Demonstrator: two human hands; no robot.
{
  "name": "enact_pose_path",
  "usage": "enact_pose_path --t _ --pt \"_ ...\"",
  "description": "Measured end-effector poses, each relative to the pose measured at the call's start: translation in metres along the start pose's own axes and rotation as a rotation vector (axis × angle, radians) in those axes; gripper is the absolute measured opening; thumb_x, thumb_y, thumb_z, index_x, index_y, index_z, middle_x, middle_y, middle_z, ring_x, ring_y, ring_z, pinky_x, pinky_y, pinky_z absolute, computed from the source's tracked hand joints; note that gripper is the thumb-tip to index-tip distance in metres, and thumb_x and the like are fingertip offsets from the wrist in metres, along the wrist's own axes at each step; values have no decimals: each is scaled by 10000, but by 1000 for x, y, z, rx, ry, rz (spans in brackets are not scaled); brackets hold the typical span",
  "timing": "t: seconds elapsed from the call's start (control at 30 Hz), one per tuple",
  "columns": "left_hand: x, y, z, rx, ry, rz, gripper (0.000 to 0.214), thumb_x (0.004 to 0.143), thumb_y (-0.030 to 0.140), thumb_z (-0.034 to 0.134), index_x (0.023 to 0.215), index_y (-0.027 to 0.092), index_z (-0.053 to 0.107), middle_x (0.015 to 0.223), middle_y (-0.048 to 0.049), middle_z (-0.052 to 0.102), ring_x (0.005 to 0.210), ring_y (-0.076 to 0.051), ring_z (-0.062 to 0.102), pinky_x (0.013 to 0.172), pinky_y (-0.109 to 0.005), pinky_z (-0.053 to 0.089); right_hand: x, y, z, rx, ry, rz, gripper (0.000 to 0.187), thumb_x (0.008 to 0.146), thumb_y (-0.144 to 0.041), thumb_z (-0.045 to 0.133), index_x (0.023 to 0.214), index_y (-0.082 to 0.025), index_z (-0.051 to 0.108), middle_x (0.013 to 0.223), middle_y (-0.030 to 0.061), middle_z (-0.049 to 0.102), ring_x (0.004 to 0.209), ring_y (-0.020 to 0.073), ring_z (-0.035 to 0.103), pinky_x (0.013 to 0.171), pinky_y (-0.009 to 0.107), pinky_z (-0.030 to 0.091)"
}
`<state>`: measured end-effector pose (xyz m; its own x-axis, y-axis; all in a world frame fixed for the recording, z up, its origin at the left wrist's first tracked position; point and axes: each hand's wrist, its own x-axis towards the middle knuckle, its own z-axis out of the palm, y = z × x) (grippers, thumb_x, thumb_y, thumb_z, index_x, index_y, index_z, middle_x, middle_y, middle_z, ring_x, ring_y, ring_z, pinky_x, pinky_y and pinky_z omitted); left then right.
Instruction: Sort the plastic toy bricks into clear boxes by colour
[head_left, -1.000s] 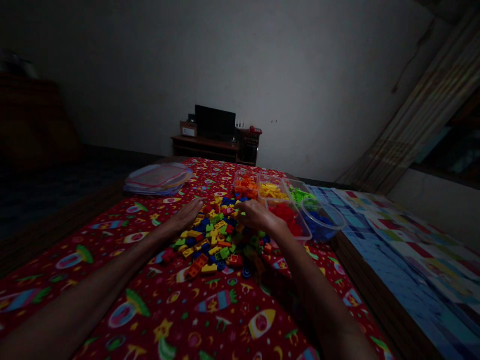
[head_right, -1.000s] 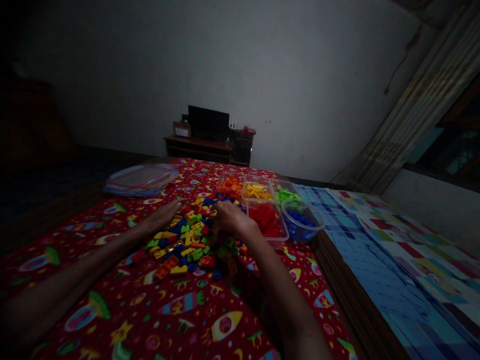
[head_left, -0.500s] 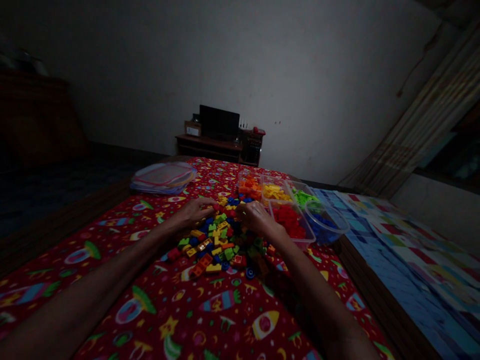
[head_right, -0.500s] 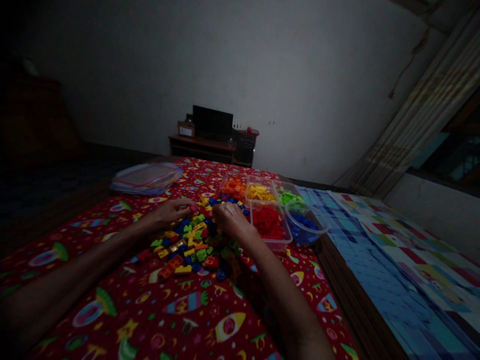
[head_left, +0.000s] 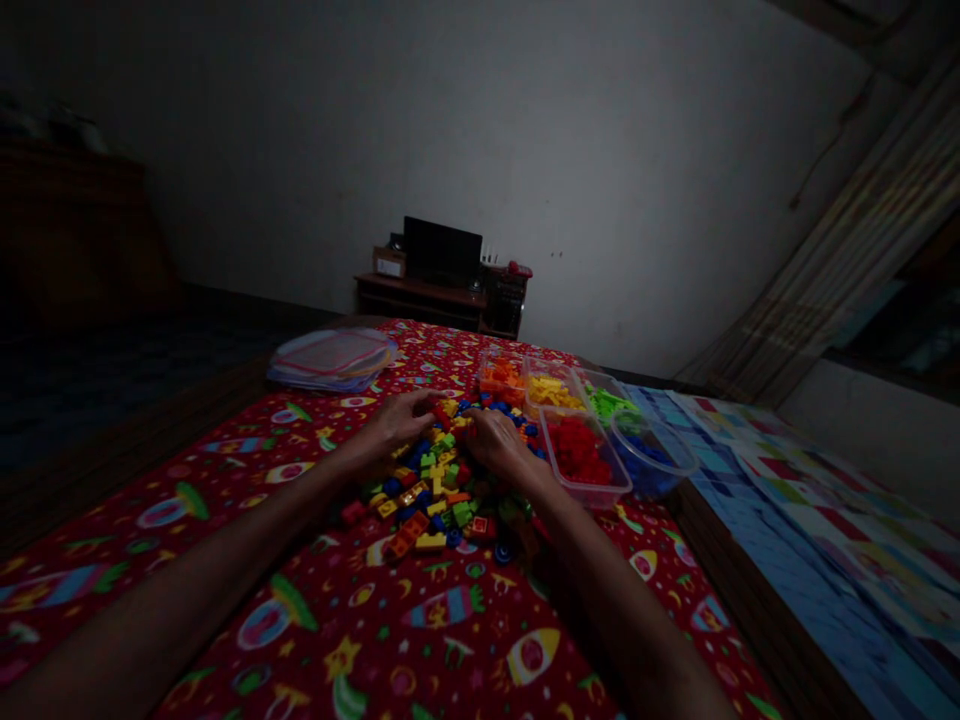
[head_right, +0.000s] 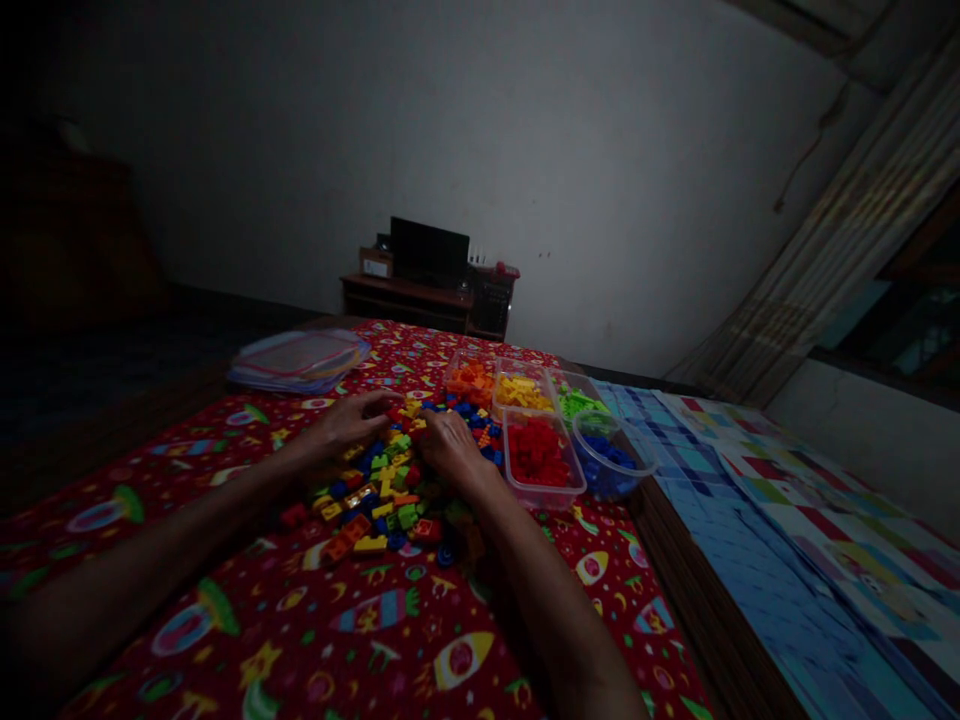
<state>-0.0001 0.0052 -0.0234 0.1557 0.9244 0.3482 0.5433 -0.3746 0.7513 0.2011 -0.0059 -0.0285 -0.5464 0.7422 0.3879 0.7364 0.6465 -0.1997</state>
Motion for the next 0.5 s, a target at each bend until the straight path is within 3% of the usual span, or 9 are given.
enact_pose_path --t 0.1,0.2,0.33,0.4,0.5 --pt "2 0 2 -72 -8 -30 595 608 359 544 1157 138 604 776 -33 686 732 -222 645 635 -314 512 -3 4 -7 35 85 -16 436 814 -116 555 1249 -107 515 1093 144 633 997 209 569 852 296 413" --pt "1 4 8 -112 -30 -55 624 604 336 563 1197 141 565 672 7 636 647 -194 617 568 -286 481 -1 -2 -14 81 73 -76 409 842 -146 545 1250 -138 508 999 105 651 873 180 579 760 261 406" --pt "-3 14 16 -98 -81 -41 641 619 301 568 1236 131 531 575 44 584 587 -177 589 530 -266 448 2 -14 -16 106 -22 -165 185 887 -174 484 1026 -146 603 817 49 642 698 130 540 632 224 344" --pt "-4 19 17 -84 -91 -26 633 642 320 572 1246 134 531 580 37 600 605 -187 603 545 -275 460 2 -16 -19 106 -28 -164 152 888 -167 471 947 -142 609 781 35 627 671 116 515 613 217 325" --pt "-4 22 12 -118 -107 7 596 694 429 579 1223 157 562 764 -25 695 751 -223 652 637 -306 506 1 -13 -34 92 26 -80 165 888 -170 465 957 -152 614 768 23 619 671 112 499 625 211 330"
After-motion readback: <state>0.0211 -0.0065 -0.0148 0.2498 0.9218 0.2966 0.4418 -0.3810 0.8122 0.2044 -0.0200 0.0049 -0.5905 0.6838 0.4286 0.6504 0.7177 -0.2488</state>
